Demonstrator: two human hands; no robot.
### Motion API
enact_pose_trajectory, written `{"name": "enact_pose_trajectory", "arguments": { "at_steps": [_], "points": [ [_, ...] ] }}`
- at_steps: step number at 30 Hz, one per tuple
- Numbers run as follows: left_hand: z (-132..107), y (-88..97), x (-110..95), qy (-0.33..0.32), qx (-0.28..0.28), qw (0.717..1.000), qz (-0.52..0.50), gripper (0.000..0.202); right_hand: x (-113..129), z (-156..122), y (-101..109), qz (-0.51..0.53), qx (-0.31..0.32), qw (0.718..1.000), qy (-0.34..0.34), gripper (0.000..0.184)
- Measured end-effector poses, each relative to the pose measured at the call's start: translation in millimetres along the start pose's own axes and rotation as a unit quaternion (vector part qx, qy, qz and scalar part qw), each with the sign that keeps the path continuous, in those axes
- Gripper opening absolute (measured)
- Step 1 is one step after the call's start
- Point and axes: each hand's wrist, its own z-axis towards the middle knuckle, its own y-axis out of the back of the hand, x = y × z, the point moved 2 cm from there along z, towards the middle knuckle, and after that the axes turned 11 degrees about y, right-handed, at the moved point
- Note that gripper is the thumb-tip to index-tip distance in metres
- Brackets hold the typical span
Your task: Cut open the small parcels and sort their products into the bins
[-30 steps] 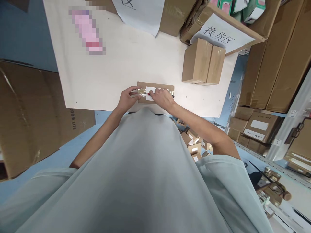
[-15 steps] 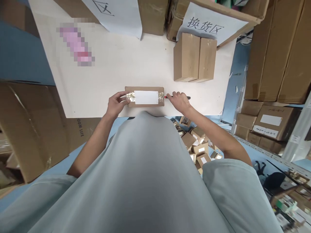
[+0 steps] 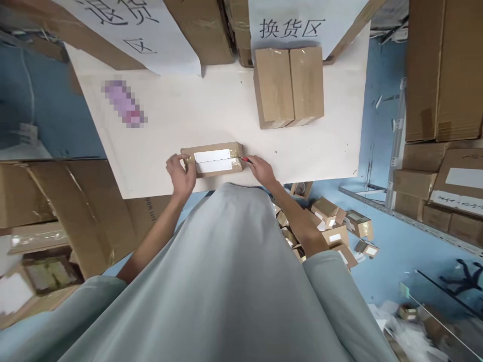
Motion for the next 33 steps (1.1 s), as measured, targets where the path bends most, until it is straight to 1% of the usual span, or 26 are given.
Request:
{"name": "enact_pose_trajectory", "arguments": {
  "at_steps": [1, 2, 3, 4, 5, 7, 9, 14, 16, 18, 20, 23, 26, 30, 33],
  "points": [
    [-6, -5.9, -6, -0.037, -0.028, 0.999, 0.027, 0.059, -1, 0, -2, 0.018, -0.007, 1.000, 0.003, 0.044],
    [-11, -12.2, -12, -0.070, -0.038, 0.996, 0.045, 0.068, -2, 0, -3, 0.035, -0.013, 0.999, 0.007, 0.044],
    [-15, -18.2, -16, -0.097, -0.028, 0.993, 0.056, 0.076, -2, 0, -3, 0.051, -0.019, 0.998, 0.011, 0.045],
    [-18, -23.2, -18, -0.115, -0.006, 0.992, 0.059, 0.083, -3, -1, -4, 0.067, -0.025, 0.997, 0.015, 0.046],
    [-20, -26.5, -19, -0.124, 0.017, 0.990, 0.058, 0.088, -3, -2, -4, 0.083, -0.033, 0.996, 0.017, 0.046],
    [-19, -27.7, -16, -0.128, 0.049, 0.989, 0.056, 0.094, -1, -5, -5, 0.112, -0.048, 0.992, 0.020, 0.046],
    [-14, -22.8, -11, -0.126, 0.062, 0.988, 0.057, 0.098, 2, -7, -6, 0.134, -0.063, 0.989, 0.016, 0.047],
    [-1, -2.4, 7, -0.121, 0.081, 0.988, 0.050, 0.102, 4, -11, -6, 0.177, -0.117, 0.976, -0.051, 0.053],
    [4, 5.4, 16, -0.123, 0.082, 0.988, 0.045, 0.103, 2, -10, -7, 0.191, -0.139, 0.970, -0.061, 0.054],
    [8, 11.8, 24, -0.133, 0.086, 0.986, 0.048, 0.101, 0, -6, -9, 0.198, -0.146, 0.967, -0.066, 0.054],
    [12, 16.4, 32, -0.143, 0.092, 0.984, 0.057, 0.099, 3, 0, -13, 0.207, -0.138, 0.966, -0.068, 0.052],
    [17, 21.2, 42, -0.147, 0.096, 0.981, 0.081, 0.099, 18, 12, -18, 0.215, -0.123, 0.968, -0.048, 0.048],
    [21, 26.3, 49, -0.144, 0.094, 0.979, 0.106, 0.095, 40, 19, -18, 0.198, -0.137, 0.970, -0.033, 0.048],
    [27, 33.1, 56, -0.140, 0.101, 0.978, 0.114, 0.086, 75, 19, -9, 0.162, -0.145, 0.975, -0.052, 0.048],
    [29, 30.8, 53, -0.147, 0.116, 0.977, 0.101, 0.079, 103, 15, 2, 0.118, -0.152, 0.979, -0.073, 0.051]
  ]
}}
